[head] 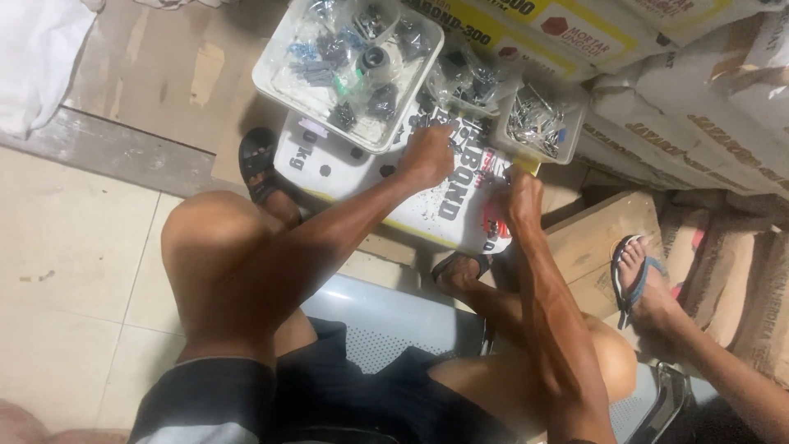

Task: Assembling or sorting small metal hardware components from plastic trays

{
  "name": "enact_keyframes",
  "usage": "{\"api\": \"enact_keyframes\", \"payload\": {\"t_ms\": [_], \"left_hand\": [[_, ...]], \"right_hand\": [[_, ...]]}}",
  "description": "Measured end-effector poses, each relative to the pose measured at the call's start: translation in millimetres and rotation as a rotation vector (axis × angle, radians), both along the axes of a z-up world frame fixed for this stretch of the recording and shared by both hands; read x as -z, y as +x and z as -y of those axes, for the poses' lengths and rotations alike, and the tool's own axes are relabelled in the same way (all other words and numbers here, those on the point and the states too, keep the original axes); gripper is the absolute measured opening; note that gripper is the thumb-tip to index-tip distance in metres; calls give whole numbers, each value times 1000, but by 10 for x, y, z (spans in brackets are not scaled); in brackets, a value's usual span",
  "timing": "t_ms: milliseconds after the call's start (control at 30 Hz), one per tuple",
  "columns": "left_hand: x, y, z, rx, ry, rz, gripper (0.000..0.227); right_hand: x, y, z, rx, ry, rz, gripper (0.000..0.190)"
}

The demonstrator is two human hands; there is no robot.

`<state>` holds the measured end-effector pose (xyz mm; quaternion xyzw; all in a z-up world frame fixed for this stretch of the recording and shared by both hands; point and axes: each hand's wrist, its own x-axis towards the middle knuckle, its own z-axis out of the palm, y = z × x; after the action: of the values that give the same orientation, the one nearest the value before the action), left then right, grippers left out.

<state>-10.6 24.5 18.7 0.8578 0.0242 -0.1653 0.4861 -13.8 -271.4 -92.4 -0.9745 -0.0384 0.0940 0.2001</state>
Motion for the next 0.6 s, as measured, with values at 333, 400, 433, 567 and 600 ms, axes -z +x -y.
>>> {"api": "enact_keyframes", "payload": {"t_ms": [333,400,433,567,600], "left_hand": [[-366,99,-58,-96,-233,163,45],[-333,88,-68,-120,-259,167,44],[-298,113,-61,-126,-256,167,44],[-390,161,-90,-137,-203,38,44],[-470,158,-112,-128,-191,-19,44]], "right_hand": [[-667,150,-925,62,-89,2,24],[-576,245,-951,60,-79,0,30],[-534,283,-991,53,-77,0,30],[-489,407,-1184,-116,-14,92,39],[-508,432,-1240,-159,-46,94,49]]}}
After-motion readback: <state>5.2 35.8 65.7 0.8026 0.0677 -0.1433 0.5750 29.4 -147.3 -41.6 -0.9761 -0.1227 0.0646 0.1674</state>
